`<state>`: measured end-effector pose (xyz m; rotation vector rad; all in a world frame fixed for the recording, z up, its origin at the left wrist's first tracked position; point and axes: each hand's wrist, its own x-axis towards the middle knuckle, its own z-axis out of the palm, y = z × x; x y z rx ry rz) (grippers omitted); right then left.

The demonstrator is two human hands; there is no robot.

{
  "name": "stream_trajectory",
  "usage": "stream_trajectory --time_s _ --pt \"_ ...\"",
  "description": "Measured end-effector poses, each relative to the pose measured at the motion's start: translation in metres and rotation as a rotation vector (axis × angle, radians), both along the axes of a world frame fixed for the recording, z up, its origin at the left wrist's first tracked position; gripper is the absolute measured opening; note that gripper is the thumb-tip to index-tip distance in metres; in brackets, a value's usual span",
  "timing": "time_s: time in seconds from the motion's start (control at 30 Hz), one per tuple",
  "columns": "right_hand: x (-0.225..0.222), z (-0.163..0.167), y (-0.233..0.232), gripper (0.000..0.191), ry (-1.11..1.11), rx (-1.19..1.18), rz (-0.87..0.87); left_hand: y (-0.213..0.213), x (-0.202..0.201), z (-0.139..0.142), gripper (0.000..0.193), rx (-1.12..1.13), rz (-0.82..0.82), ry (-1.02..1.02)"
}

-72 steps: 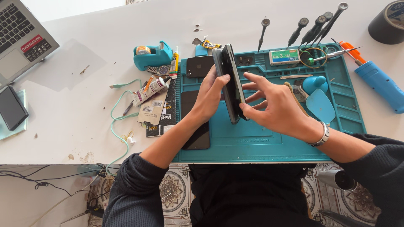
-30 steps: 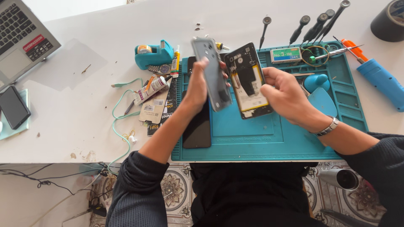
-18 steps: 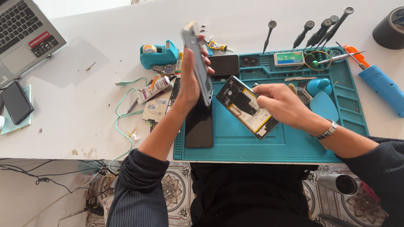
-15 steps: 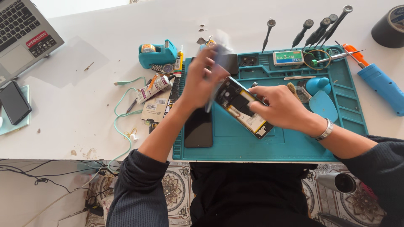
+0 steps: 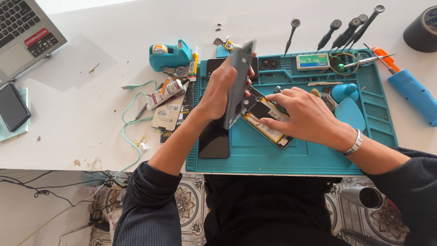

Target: The person uses a screwdriver to unscrew components from an opened smartphone lying on a repair mat, then removes the battery and internal parts from the phone body. They pick up a blue back cover, align it with the phone, and press along its edges to attach it.

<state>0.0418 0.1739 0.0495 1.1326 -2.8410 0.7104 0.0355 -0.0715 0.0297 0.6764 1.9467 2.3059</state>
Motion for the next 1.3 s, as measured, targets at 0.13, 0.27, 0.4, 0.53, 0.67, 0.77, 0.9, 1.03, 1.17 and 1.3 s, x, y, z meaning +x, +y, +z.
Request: stream_trajectory --time_s 0.13,0.27,0.4,0.53,0.67,0.77,0.9,1.03,1.17,1.3 --pt "0.0 0.001 0.001 0.054 -0.042 0.002 -0.008 0.0 -0.007 -0.014 0.084 0.224 -0.115 -0.103" --pt "-0.003 0.0 0.002 0.048 -0.126 0.044 -0.061 0.004 -0.006 -0.015 0.084 0.222 -0.09 -0.043" --pt "-0.004 -0.009 0.006 0.057 -0.123 -0.324 0.032 0.01 0.005 -0.004 0.079 -0.117 0.037 0.311" --pt "-0.007 -0.02 0.009 0.047 -0.12 -0.431 0.163 0.017 0.018 0.01 0.09 -0.732 0.188 0.864" --pt "-0.005 -0.026 0.01 0.05 -0.218 -0.448 0.179 0.028 0.024 0.007 0.092 -0.51 0.139 0.687" --pt "-0.003 -0.023 0.004 0.093 -0.149 -0.542 0.3 0.028 0.016 -0.003 0.098 -0.062 0.053 0.367" --pt "0.003 -0.015 -0.001 0.098 -0.131 -0.518 0.29 0.024 0.008 -0.02 0.089 0.302 0.012 0.04" --pt "0.007 -0.007 -0.001 0.09 -0.113 -0.508 0.245 0.022 0.007 -0.025 0.081 0.312 0.003 0.033" --pt "0.007 0.001 0.002 0.082 -0.061 -0.518 0.186 0.023 0.01 -0.02 0.071 0.053 0.056 0.172" --pt "0.006 0.005 0.003 0.078 -0.018 -0.591 0.128 0.023 0.014 -0.019 0.065 -0.104 0.053 0.245"
